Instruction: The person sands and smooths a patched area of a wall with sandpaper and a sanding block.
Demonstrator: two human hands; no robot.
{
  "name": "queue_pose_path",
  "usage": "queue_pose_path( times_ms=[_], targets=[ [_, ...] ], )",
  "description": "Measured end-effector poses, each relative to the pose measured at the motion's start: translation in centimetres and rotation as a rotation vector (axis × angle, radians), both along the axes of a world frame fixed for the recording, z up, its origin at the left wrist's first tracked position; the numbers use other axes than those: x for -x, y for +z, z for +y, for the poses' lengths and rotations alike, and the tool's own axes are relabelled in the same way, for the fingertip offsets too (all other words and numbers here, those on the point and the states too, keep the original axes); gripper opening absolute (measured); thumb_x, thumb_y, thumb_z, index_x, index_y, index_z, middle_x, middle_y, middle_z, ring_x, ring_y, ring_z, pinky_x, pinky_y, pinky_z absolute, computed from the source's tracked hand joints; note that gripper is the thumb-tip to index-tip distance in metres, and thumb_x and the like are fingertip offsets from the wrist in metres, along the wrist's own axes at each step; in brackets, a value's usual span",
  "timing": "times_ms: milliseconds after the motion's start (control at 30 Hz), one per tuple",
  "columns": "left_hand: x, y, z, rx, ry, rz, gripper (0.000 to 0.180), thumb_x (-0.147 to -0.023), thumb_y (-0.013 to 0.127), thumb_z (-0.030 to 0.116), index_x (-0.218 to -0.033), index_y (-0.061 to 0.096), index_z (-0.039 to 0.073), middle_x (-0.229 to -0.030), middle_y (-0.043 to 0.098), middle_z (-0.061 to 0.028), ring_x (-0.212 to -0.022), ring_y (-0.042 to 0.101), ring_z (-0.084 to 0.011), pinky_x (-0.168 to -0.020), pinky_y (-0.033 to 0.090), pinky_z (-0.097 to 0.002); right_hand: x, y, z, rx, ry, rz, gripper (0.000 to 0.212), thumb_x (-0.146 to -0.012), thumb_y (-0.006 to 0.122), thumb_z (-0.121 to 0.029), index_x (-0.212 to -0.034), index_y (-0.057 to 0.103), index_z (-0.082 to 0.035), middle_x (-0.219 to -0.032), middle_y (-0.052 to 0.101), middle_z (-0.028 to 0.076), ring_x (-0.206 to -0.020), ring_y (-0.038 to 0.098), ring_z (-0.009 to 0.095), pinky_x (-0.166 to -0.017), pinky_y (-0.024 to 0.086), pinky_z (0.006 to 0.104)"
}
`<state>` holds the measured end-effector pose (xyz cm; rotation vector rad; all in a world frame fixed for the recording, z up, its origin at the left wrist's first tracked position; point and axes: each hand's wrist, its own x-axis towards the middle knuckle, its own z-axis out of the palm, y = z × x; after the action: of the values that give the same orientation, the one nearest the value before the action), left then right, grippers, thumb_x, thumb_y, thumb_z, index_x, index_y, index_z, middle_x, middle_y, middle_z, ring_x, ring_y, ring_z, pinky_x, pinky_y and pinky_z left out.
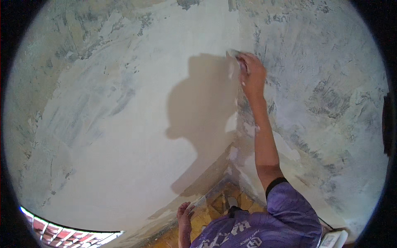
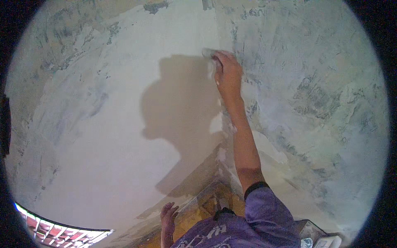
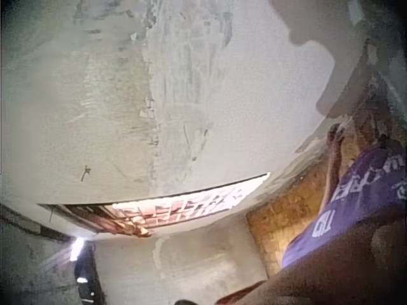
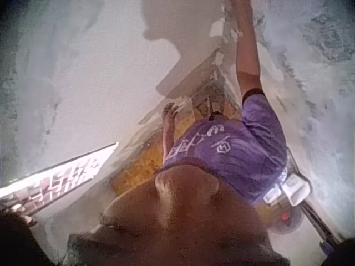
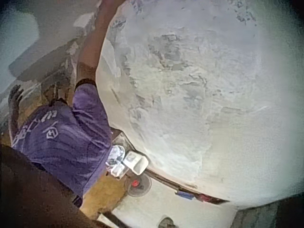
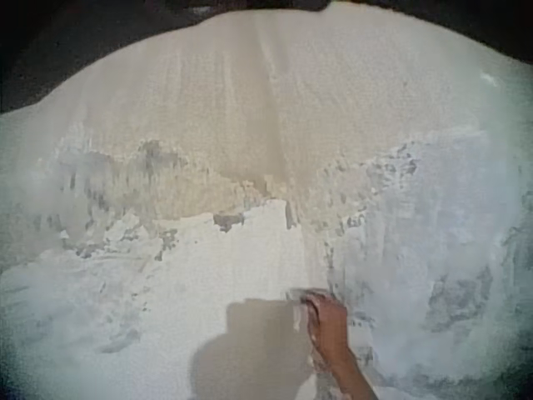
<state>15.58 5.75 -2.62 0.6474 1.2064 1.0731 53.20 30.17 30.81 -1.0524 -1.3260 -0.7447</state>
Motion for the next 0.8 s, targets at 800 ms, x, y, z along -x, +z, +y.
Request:
queue_pose_path(
  times_ms=[800],
  targets=[
    [0.3, -1.4, -2.5, 0.046, 0.202, -0.057, 0.027, -0.086, 0.053, 0.008, -0.113, 0.053, 0.010, -0.119, 0.057, -0.0076, -0.102, 0.059, -0.0227, -0.080, 0.046, -0.0325, 4.9, -21.1, 0.8, 0.461, 0.021, 0.252, 0.021, -0.075, 0.058, -0.003, -0.095, 0.063, -0.008, -0.063, 0.056, 0.009, -0.052, 0.054, 0.020, -0.052, 0.043, 0.0346]
  ],
)
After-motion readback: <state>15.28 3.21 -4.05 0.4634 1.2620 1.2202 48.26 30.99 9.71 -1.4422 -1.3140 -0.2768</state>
